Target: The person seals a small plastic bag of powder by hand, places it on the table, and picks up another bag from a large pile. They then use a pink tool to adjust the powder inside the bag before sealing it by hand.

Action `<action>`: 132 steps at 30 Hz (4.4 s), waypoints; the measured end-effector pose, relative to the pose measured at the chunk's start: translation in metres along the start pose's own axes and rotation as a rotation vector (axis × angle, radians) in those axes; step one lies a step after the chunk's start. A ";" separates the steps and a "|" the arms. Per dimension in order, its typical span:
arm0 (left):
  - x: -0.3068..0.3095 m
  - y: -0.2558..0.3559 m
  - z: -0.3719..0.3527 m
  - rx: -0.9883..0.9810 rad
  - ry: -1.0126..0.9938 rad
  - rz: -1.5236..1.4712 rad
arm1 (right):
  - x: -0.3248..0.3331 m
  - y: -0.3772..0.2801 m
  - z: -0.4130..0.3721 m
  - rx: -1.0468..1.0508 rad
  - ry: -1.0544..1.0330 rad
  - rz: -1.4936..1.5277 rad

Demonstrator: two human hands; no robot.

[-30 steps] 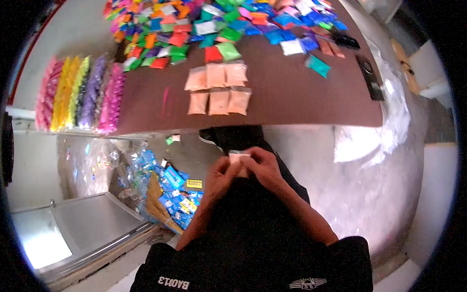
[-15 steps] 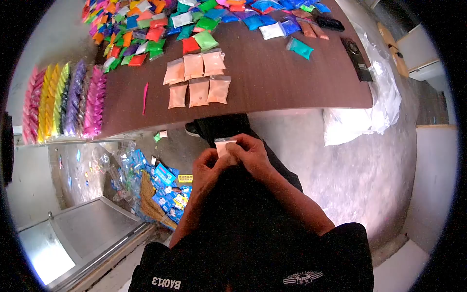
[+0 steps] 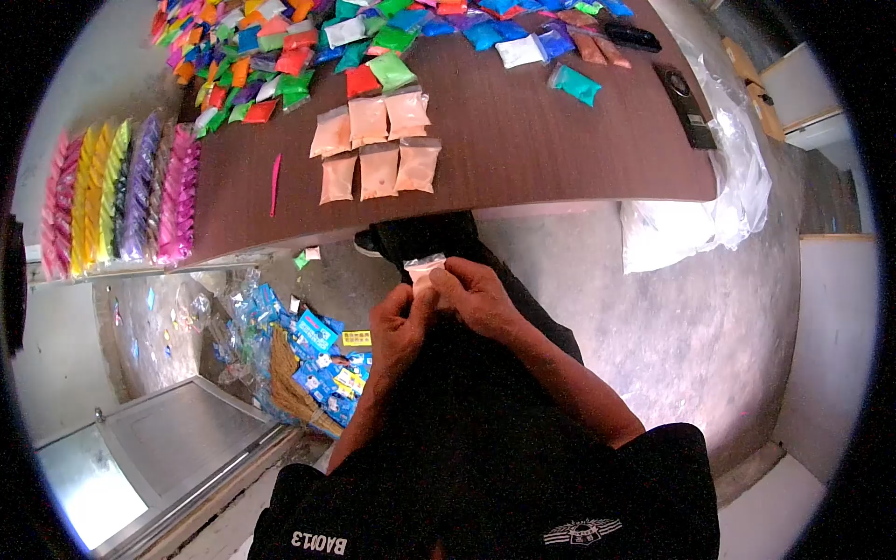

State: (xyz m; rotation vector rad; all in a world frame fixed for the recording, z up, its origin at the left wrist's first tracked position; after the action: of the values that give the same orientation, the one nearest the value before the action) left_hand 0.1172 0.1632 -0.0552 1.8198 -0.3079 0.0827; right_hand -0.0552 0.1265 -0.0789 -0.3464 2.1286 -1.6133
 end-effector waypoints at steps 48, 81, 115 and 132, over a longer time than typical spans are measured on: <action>0.010 -0.002 0.007 0.044 0.045 -0.118 | -0.002 0.011 0.000 0.125 0.008 -0.116; 0.009 0.001 0.006 0.034 -0.002 -0.142 | -0.006 0.014 0.000 0.194 0.096 0.007; 0.021 -0.005 0.004 0.109 -0.020 -0.233 | 0.001 -0.006 -0.004 0.093 -0.122 -0.217; 0.023 0.004 0.006 0.143 -0.032 -0.222 | 0.003 -0.003 -0.003 0.094 -0.093 -0.191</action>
State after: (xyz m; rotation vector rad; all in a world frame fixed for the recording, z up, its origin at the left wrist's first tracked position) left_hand 0.1379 0.1527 -0.0484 1.9869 -0.1239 -0.0818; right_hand -0.0596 0.1270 -0.0764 -0.5974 1.9941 -1.7590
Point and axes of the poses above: each hand's wrist, its own z-axis towards the middle knuckle, its own x-axis out of the back of the hand, y = z × x, the point moved 1 cm from there along z, towards the middle knuckle, and after that the axes turned 7 degrees about -y, right-handed, at the moved point
